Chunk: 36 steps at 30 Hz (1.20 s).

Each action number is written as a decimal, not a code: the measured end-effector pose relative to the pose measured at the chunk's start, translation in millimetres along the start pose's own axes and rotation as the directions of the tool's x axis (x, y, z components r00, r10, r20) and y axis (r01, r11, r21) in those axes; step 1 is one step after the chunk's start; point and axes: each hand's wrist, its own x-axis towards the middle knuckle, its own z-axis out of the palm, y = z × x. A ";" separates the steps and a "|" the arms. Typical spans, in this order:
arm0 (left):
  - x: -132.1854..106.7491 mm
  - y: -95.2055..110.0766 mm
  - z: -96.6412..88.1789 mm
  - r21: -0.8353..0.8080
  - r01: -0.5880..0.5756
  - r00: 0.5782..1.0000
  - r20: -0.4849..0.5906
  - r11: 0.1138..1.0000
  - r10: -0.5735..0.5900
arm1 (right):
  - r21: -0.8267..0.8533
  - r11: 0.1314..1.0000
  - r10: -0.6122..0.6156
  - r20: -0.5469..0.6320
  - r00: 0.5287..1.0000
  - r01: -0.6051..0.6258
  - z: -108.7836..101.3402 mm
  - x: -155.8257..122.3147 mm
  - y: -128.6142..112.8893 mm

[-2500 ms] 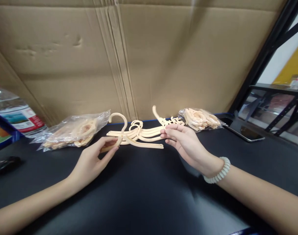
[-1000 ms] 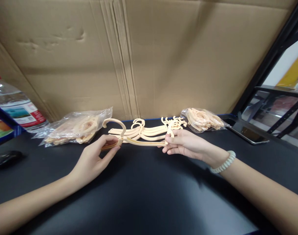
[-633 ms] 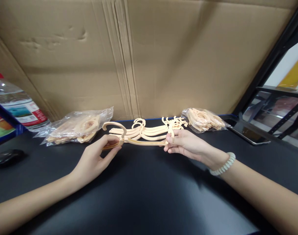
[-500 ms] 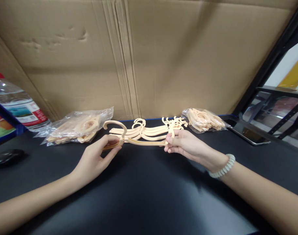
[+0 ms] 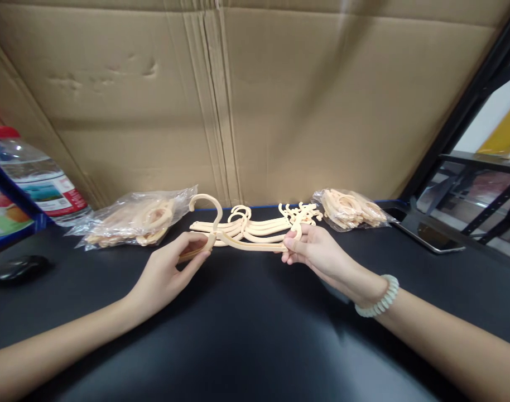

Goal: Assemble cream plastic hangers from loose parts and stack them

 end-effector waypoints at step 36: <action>-11.3 33.1 -19.1 0.321 -0.199 0.914 0.401 0.926 0.057 | -0.847 0.509 0.316 0.352 0.881 0.156 -81.9 8.7 -38.3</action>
